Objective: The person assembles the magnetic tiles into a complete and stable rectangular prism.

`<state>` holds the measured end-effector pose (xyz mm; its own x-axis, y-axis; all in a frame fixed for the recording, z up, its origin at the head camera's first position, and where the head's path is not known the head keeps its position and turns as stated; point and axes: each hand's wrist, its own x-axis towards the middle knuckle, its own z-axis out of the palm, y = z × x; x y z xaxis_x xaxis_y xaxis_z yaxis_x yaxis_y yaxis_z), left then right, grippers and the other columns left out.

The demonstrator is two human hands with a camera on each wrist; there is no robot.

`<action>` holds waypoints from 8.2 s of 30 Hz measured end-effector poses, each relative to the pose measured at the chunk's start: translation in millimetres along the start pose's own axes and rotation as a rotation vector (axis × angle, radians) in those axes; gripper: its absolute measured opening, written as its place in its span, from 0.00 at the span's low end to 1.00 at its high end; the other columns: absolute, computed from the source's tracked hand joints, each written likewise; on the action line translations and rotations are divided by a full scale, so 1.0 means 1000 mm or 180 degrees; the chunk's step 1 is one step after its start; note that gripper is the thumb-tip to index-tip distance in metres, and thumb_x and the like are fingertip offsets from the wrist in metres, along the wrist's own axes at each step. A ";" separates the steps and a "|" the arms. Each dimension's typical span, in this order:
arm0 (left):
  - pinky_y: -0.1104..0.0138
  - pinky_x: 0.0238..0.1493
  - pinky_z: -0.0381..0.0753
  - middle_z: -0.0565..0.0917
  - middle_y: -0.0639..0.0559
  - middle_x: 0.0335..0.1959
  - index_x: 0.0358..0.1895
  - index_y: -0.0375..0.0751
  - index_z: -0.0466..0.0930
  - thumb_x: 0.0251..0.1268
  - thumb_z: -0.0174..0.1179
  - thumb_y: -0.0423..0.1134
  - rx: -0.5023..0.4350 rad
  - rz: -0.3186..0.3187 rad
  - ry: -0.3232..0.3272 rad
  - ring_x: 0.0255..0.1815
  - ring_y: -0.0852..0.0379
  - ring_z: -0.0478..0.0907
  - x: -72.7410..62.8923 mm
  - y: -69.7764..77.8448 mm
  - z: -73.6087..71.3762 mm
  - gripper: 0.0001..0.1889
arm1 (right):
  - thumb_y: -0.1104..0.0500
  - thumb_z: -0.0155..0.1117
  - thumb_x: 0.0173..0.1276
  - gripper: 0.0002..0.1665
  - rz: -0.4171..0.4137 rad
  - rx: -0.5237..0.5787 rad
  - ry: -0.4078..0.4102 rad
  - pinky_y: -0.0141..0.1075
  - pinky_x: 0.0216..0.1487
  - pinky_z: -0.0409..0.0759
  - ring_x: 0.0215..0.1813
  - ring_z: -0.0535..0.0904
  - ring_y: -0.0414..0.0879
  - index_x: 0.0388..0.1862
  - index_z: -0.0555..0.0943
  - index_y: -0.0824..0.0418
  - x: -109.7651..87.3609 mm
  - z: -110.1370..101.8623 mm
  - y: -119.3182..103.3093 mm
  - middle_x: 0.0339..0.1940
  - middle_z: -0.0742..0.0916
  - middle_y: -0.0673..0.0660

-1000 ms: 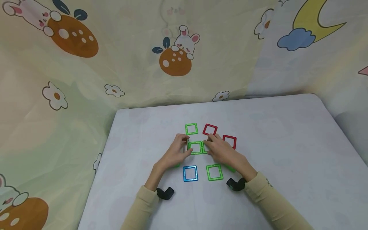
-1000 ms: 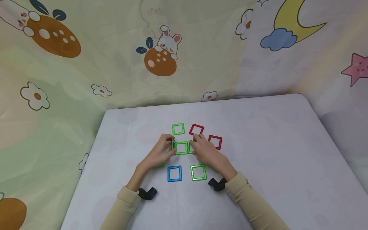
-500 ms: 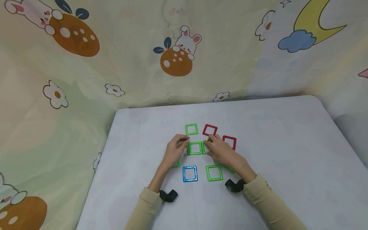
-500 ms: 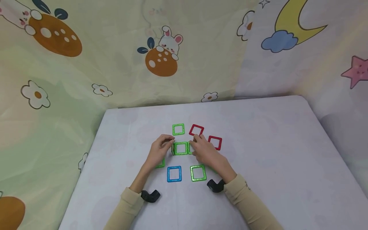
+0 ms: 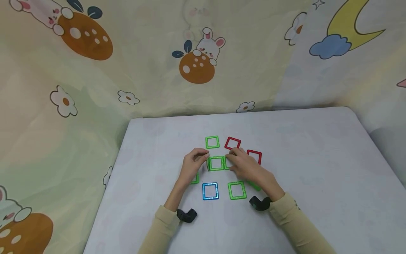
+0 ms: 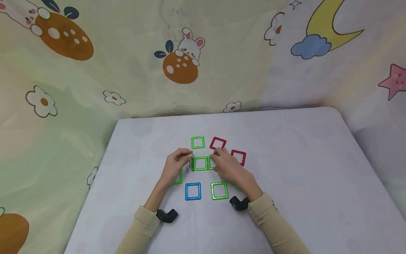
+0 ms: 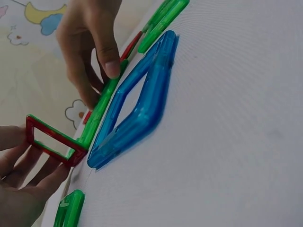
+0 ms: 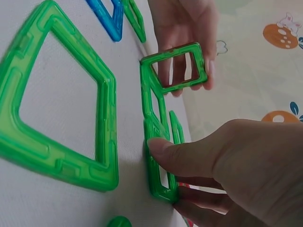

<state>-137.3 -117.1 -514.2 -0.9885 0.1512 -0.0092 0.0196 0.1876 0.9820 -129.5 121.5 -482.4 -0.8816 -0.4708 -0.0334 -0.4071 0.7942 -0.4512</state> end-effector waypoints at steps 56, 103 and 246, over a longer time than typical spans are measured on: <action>0.55 0.63 0.76 0.84 0.49 0.56 0.55 0.44 0.83 0.73 0.64 0.45 -0.0173 -0.0270 -0.0022 0.59 0.54 0.78 -0.002 -0.001 -0.002 0.14 | 0.47 0.82 0.58 0.37 -0.0734 0.0186 -0.0223 0.38 0.57 0.82 0.54 0.74 0.45 0.64 0.81 0.60 -0.035 0.035 -0.062 0.56 0.81 0.55; 0.53 0.64 0.73 0.84 0.53 0.55 0.54 0.44 0.82 0.74 0.62 0.48 0.0015 -0.0218 0.0018 0.61 0.54 0.77 -0.003 0.002 0.002 0.15 | 0.67 0.71 0.67 0.11 -0.0298 0.0674 0.0202 0.39 0.47 0.86 0.41 0.82 0.45 0.48 0.88 0.64 -0.031 0.038 -0.080 0.39 0.86 0.54; 0.59 0.61 0.75 0.84 0.48 0.55 0.55 0.38 0.82 0.75 0.62 0.45 -0.0079 -0.0184 -0.0001 0.59 0.54 0.78 0.002 0.001 0.003 0.15 | 0.60 0.85 0.52 0.34 -0.0439 -0.0091 0.0215 0.35 0.47 0.83 0.48 0.75 0.44 0.58 0.83 0.66 -0.082 0.015 -0.022 0.48 0.80 0.54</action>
<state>-138.5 -113.5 -513.8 -0.9878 0.1413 -0.0661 -0.0413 0.1718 0.9843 -45.4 137.2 -483.0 -0.8305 -0.5500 0.0879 -0.5312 0.7347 -0.4218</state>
